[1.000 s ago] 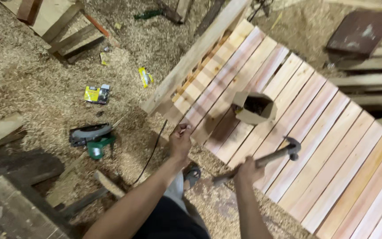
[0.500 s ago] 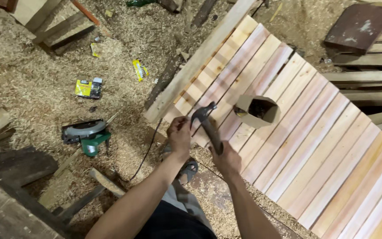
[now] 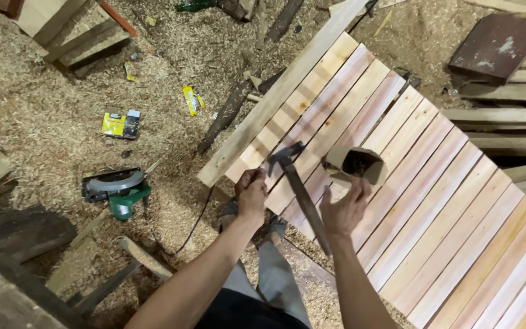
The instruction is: The person uses a circular saw to cut a wooden plank, then arranges multiple planks on a bench frame. They retrieve nails and use a hammer to fasten the planks to the frame, completing the bench seat.
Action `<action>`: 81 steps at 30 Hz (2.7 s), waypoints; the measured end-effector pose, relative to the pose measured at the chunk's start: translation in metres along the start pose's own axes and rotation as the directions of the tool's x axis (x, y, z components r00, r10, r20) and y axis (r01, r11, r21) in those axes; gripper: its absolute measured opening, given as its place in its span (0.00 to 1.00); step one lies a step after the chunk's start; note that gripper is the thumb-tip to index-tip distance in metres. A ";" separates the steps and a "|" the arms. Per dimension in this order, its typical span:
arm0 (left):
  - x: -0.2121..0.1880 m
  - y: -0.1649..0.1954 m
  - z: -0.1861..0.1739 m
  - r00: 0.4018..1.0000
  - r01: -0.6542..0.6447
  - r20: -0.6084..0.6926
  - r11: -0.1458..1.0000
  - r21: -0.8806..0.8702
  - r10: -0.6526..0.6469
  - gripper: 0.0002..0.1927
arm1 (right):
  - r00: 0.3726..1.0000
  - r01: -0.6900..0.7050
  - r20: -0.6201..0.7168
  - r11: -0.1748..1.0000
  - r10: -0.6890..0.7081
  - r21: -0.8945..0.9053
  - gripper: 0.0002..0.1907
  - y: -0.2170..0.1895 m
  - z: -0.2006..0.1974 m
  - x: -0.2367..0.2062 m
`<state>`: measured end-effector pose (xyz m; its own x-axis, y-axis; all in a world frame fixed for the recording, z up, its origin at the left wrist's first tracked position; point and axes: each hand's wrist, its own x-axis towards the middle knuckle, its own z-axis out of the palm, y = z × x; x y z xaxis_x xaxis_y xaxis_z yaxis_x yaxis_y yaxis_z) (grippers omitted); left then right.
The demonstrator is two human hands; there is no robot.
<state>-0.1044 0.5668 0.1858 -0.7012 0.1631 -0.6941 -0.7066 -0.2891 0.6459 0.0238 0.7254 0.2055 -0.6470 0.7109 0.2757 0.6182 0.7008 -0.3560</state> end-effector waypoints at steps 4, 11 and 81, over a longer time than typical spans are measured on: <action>-0.002 -0.014 0.007 0.999 0.005 -0.041 1.000 -0.025 -0.006 0.02 | 0.986 0.164 0.078 0.937 -0.147 -0.308 0.15 0.046 -0.006 0.044; -0.017 -0.047 0.021 0.998 -0.019 -0.067 0.997 -0.070 0.015 0.03 | 0.972 0.166 0.210 0.942 -0.106 -0.293 0.05 0.100 -0.033 0.061; 0.035 -0.083 -0.053 0.962 0.025 -0.270 0.999 -0.020 -0.030 0.35 | 0.706 0.503 0.513 0.855 -0.489 0.123 0.35 -0.059 0.106 0.027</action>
<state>-0.0650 0.5468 0.0907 -0.6283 -0.0890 -0.7729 -0.7218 -0.3040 0.6218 -0.0780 0.6969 0.1391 -0.9877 0.1283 -0.0892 0.1483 0.9496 -0.2761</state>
